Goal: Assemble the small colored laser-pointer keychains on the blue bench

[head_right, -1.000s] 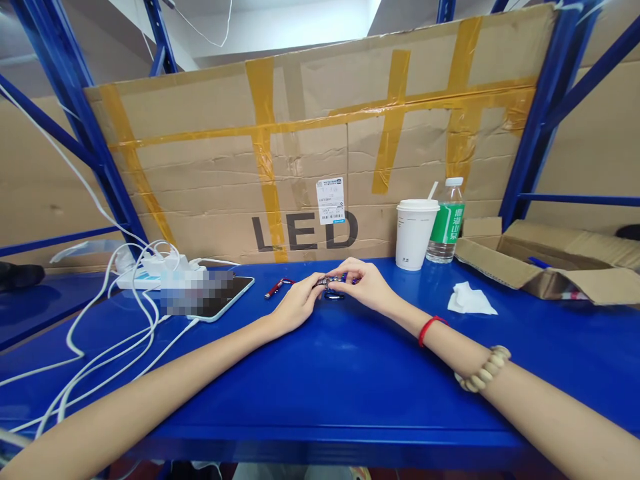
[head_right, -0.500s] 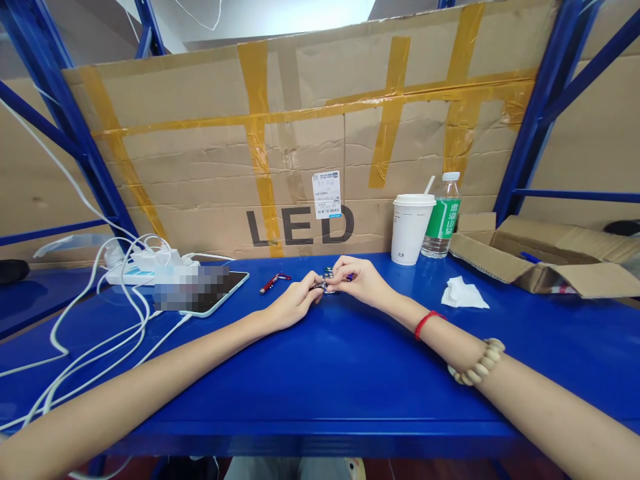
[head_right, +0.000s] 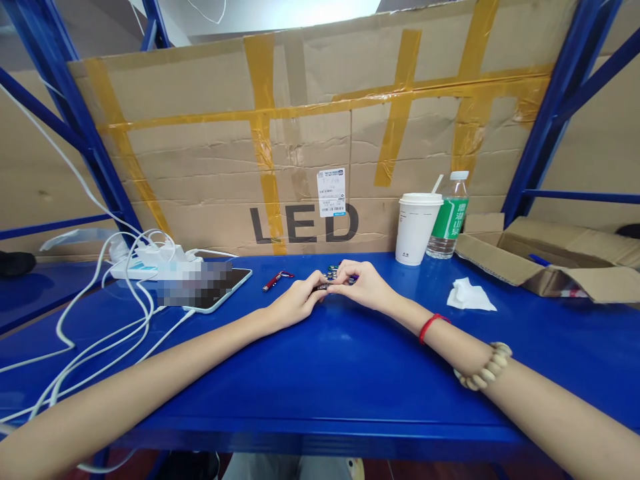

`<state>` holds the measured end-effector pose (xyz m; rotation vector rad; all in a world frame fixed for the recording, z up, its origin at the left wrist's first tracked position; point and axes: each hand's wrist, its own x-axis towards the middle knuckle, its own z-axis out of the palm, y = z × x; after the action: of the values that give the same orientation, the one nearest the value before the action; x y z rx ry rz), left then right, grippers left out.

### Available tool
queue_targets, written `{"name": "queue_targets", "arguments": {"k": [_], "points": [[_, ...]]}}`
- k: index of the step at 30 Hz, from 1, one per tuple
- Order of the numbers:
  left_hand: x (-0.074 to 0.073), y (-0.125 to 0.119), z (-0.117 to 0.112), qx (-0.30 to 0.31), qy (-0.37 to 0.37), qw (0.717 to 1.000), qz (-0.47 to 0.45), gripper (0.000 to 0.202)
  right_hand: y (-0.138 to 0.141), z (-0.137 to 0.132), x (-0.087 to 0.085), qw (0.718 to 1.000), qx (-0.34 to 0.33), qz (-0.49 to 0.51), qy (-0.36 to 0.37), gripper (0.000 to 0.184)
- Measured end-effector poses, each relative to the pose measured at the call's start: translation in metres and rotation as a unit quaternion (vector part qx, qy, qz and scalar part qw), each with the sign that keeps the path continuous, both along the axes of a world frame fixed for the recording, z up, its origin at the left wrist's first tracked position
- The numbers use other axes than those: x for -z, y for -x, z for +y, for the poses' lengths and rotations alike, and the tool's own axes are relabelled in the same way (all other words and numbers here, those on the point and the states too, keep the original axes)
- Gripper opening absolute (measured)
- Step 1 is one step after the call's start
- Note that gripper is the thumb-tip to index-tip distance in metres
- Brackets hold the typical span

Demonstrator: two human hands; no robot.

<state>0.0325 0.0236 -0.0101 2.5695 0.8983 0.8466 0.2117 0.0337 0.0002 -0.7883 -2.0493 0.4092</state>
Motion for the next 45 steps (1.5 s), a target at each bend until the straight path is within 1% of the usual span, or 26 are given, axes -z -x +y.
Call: {"name": "queue_targets", "arguments": {"k": [7,10,12,14,16,18,20,22,24,30,35,39,42,45], "points": [[0.000,-0.002,0.000,-0.044,-0.010,0.999,-0.010,0.008,0.002,0.005,0.004,0.998,0.030,0.003,0.050,0.028],[-0.001,-0.004,0.000,-0.068,-0.007,0.998,-0.010,0.010,0.004,0.005,0.004,0.998,0.043,0.013,0.051,0.030],[-0.001,-0.005,-0.001,-0.097,-0.006,0.995,0.003,0.013,0.003,0.006,0.001,0.997,0.061,0.019,0.039,0.030],[-0.003,-0.005,-0.003,-0.130,-0.016,0.991,0.018,0.016,-0.001,0.008,-0.002,0.995,0.098,0.028,0.022,0.031],[-0.005,-0.006,-0.004,-0.162,-0.032,0.986,0.026,0.018,-0.008,0.010,-0.004,0.988,0.152,0.026,0.008,0.031],[-0.006,-0.006,-0.006,-0.187,-0.043,0.981,0.032,0.019,-0.016,0.013,-0.004,0.979,0.205,-0.006,-0.007,0.030],[-0.007,-0.006,-0.007,-0.203,-0.051,0.977,0.042,0.020,-0.022,0.016,-0.003,0.970,0.235,-0.061,-0.027,0.027],[-0.007,-0.006,-0.007,-0.208,-0.061,0.975,0.048,0.020,-0.026,0.018,0.000,0.964,0.240,-0.110,-0.039,0.024],[-0.006,-0.006,-0.008,-0.209,-0.072,0.974,0.053,0.020,-0.027,0.019,0.002,0.960,0.241,-0.139,-0.045,0.021],[-0.007,-0.006,-0.008,-0.225,-0.093,0.965,0.099,0.020,-0.022,0.016,0.002,0.953,0.249,-0.169,-0.033,0.013],[-0.009,-0.007,-0.009,-0.240,-0.107,0.957,0.126,0.019,-0.024,0.018,0.002,0.953,0.258,-0.157,-0.024,0.016],[-0.009,-0.007,-0.010,-0.261,-0.096,0.950,0.143,0.019,-0.028,0.025,0.007,0.960,0.249,-0.131,-0.016,0.019],[-0.009,-0.007,-0.009,-0.260,-0.084,0.950,0.153,0.019,-0.029,0.030,0.012,0.963,0.239,-0.123,-0.006,0.019],[-0.009,-0.007,-0.009,-0.256,-0.071,0.951,0.157,0.021,-0.030,0.031,0.013,0.966,0.231,-0.118,-0.013,0.019]]}}
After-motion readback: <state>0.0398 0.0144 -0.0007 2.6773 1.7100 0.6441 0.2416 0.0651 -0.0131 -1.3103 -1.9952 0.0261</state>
